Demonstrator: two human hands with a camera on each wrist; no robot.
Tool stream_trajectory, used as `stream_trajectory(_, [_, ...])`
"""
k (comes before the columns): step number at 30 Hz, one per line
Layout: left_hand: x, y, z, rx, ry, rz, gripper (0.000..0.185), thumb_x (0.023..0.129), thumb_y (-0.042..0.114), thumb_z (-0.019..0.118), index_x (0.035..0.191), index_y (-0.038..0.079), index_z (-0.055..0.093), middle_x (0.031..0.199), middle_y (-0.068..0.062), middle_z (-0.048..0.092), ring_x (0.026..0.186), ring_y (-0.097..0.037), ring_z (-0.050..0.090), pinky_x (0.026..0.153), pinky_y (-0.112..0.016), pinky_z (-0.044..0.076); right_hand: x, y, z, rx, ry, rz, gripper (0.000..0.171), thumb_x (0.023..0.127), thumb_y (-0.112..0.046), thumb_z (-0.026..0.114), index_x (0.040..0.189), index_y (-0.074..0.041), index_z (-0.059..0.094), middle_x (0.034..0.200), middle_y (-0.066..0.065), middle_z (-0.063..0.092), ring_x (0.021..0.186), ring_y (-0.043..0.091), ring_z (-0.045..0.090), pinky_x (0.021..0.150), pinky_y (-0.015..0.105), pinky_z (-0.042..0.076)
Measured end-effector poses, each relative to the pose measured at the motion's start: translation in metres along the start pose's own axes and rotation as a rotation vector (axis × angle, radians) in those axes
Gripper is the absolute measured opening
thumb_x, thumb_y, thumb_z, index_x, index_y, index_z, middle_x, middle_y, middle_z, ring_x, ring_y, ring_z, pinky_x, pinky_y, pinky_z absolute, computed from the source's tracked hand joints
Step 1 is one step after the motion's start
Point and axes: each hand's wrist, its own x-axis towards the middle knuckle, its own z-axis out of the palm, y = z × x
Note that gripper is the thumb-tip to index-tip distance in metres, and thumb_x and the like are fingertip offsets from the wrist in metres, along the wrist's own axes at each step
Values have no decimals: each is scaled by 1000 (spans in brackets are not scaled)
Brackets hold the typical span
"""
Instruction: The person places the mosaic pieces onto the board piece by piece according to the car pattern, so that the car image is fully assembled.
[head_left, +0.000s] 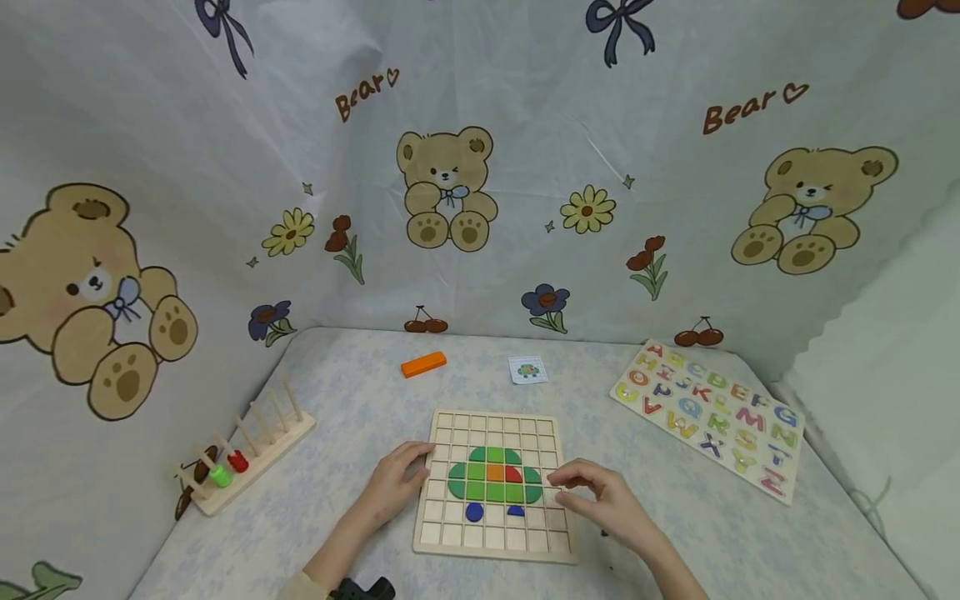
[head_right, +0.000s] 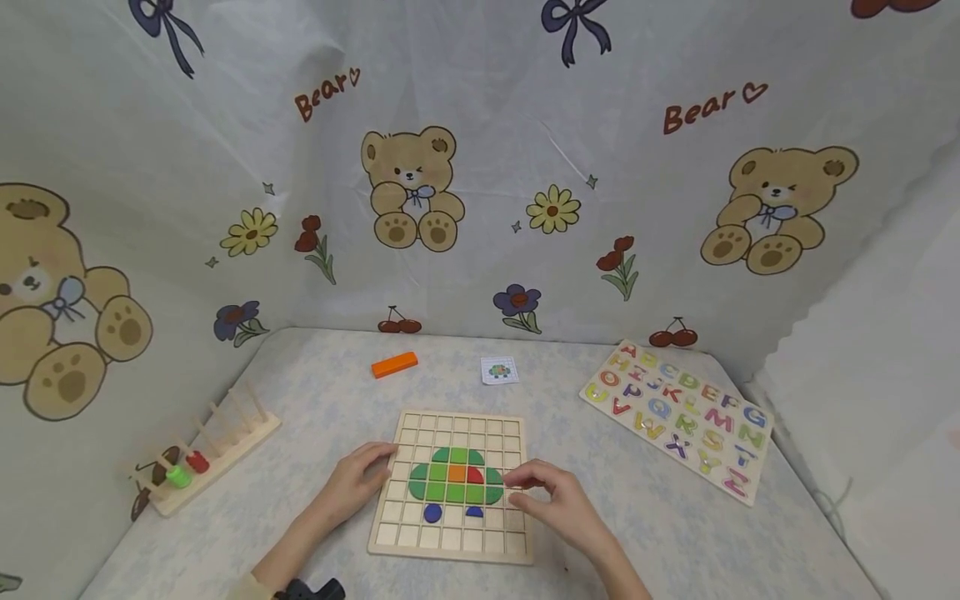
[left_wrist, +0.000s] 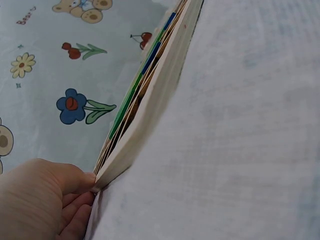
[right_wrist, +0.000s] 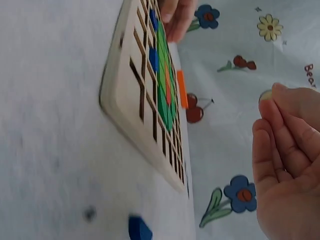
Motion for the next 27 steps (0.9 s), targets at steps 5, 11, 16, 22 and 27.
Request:
stream_trajectory(5, [-1,0,1,8,-2,-9,39,90,5,63,128,3,58,125,-6,57,118,-23,52,96,-44,43,-21,13,-37,-35,-12,94,21,91,-6,62,110,2,64,107,21,62,98,27,60,85,31,50])
stream_trajectory(11, [0,-1,2,23,13,-3,39,89,5,64,128,4,58,126,-7,56,119,-26,51,97,-46,41,-41,26,-53,-75,5,234,25,90,-4,61,114,3,62,112,18,61,103,25,59,86,26,49])
stream_trajectory(16, [-1,-1,2,4,8,-8,38,90,6,64,128,6,59,126,-5,56,120,-24,50,98,-45,41,-47,33,-51,-95,18,297,23,88,-4,63,111,0,65,110,13,63,100,16,60,85,24,48])
stream_trajectory(22, [-2,-2,2,1,13,-12,38,89,6,64,127,8,59,125,-3,57,120,-23,50,98,-45,41,-49,41,-43,-145,-21,318,23,84,-1,66,107,-4,68,106,8,65,98,15,62,82,23,50])
stream_trajectory(27, [0,-2,2,12,14,-3,38,89,6,64,127,6,59,126,-4,56,120,-23,51,97,-44,41,-50,43,-38,-160,-48,397,21,83,-4,68,103,-9,69,103,2,65,96,18,62,80,22,50])
